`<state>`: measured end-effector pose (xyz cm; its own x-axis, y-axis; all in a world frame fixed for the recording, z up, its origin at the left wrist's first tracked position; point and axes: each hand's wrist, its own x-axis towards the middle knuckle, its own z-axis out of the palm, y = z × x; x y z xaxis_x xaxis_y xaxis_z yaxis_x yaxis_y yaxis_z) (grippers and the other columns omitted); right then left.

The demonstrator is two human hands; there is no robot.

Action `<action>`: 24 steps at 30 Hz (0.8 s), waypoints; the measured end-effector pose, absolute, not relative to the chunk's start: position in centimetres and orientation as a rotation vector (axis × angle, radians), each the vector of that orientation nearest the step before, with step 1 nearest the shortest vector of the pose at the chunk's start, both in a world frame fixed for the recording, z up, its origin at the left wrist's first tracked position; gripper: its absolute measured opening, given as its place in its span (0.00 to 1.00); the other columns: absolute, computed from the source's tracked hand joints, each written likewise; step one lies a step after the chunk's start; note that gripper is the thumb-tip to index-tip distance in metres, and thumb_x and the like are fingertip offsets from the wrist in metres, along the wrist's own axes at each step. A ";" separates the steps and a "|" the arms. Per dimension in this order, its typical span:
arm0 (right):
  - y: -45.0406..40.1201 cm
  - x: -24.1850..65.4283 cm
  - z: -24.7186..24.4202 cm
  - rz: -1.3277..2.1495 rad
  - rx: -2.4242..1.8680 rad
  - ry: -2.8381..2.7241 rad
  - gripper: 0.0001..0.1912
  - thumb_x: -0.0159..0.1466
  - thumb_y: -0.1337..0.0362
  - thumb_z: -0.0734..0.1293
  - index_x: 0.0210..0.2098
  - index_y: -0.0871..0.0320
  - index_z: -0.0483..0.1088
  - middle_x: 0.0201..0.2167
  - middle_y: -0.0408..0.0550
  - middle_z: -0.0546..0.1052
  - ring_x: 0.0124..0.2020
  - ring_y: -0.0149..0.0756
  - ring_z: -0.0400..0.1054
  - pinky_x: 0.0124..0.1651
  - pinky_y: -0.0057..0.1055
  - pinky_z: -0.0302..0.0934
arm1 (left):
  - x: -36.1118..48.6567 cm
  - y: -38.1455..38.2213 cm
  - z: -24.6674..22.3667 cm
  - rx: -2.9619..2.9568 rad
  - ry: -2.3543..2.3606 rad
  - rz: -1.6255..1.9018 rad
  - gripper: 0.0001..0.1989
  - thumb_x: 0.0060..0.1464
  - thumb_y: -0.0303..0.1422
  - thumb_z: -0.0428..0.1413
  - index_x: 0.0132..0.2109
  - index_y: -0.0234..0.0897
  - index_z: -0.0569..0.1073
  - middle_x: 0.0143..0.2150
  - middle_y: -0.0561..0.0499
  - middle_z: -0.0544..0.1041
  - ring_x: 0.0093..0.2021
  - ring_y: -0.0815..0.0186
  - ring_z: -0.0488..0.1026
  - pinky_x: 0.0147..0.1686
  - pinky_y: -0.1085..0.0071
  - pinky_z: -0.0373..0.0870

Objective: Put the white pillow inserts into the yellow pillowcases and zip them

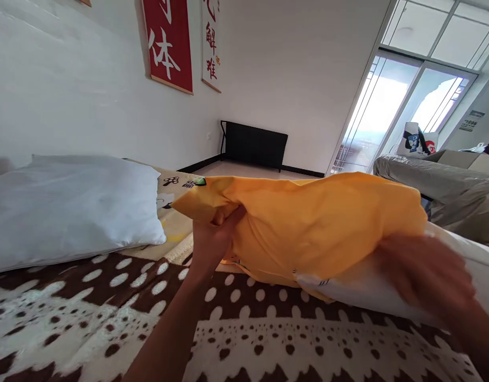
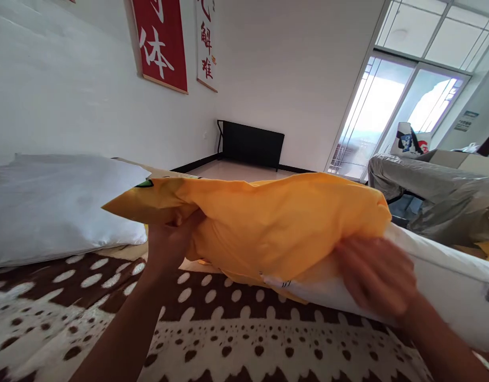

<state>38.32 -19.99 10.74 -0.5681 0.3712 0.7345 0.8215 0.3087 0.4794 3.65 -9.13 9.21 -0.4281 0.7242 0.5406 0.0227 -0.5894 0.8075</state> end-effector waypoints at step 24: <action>-11.8 38.2 14.2 -1.251 -1.659 -1.360 0.19 0.60 0.68 0.54 0.47 0.61 0.68 0.30 0.55 0.75 0.34 0.46 0.70 0.37 0.36 0.58 | 3.5 -9.0 9.4 1.071 0.649 1.892 0.25 0.33 0.38 0.69 0.42 0.33 0.76 0.42 0.45 0.79 0.49 0.55 0.73 0.47 0.67 0.73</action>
